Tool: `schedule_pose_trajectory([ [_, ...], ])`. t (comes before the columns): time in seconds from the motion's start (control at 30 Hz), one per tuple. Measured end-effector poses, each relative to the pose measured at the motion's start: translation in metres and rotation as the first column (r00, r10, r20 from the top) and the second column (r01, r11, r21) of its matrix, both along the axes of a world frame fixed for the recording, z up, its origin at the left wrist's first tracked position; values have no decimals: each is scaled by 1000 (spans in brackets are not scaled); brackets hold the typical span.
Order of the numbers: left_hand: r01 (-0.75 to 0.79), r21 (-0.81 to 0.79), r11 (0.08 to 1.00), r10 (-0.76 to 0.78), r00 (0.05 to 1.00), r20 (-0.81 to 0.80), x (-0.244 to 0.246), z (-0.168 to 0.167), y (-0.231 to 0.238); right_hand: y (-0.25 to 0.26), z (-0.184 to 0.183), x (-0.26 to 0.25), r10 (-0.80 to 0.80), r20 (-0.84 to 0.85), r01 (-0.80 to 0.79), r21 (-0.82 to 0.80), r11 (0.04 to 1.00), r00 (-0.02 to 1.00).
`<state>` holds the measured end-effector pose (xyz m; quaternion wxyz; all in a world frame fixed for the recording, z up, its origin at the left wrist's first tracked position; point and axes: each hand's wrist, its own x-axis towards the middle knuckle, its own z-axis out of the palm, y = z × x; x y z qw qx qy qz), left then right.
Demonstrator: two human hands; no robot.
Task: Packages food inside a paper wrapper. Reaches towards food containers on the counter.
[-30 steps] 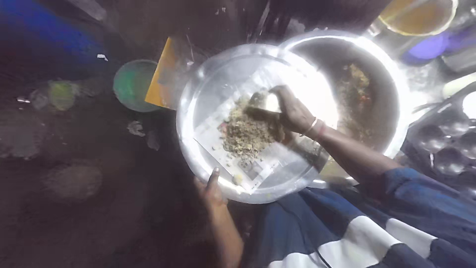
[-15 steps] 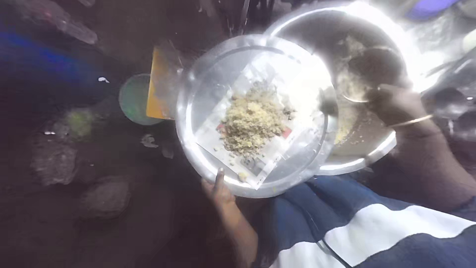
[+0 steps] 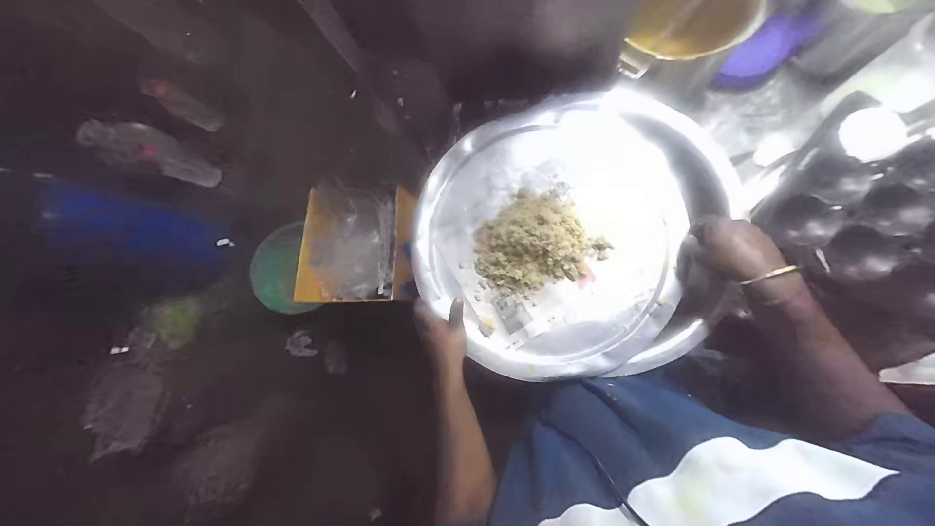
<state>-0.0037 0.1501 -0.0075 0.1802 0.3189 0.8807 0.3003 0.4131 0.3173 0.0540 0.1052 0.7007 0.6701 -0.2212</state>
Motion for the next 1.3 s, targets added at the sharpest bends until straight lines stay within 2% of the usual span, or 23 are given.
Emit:
schedule_pose_trajectory([
  [0.03,23,18,1000,-21,992,-127,12,-2,8,-4,1,3,-52,-16,53,87,995,999],
  [0.1,82,53,995,-60,941,-334,31,-4,16,-12,-4,8,-32,-101,58,269,961,994],
  [0.17,124,-51,991,-134,899,-417,48,-3,12,-20,-15,5,105,-225,-12,381,925,969],
  [0.2,137,-107,985,-170,886,-431,55,-2,10,-22,-19,-1,163,-272,-48,385,922,948],
  [0.3,145,-175,974,-211,861,-463,70,1,6,-32,-29,-29,157,-271,-81,271,959,950],
  [0.4,100,-255,962,-209,869,-449,78,14,13,-50,-28,-47,21,-294,18,131,991,956],
  [0.57,99,-518,850,-274,922,-274,81,44,49,-42,-18,-55,-45,-271,27,-67,997,962],
  [0.63,135,-549,825,-271,946,-175,75,56,56,-28,-20,-55,-19,-338,-21,-113,993,941],
  [0.7,169,-474,864,-243,965,-99,66,61,56,-13,-23,-50,-82,-524,-21,-188,982,847],
  [0.77,166,-385,908,-207,976,-66,60,62,51,-15,-24,-44,-230,-669,39,-289,957,707],
  [0.83,145,-331,932,-186,978,-98,58,64,40,-31,-20,-43,-382,-721,110,-396,912,578],
  [0.93,163,-411,897,-216,973,-85,61,66,23,-56,-16,-49,-569,-711,160,-559,814,413],
  [1.03,157,-508,847,-212,976,-52,68,63,15,-64,-21,-48,-511,-716,178,-491,853,475],
  [1.1,184,-459,869,-169,983,75,66,66,11,-67,-15,-40,-435,-751,165,-411,897,496],
  [1.17,156,-220,963,-98,962,254,63,73,15,-59,-4,-36,-393,-797,169,-356,919,459],
  [1.23,11,42,999,-29,879,475,65,86,23,-46,10,-40,-381,-829,194,-329,924,409],
  [1.3,-92,148,985,-9,820,572,63,90,29,-32,15,-42,-355,-834,198,-298,934,423],
])
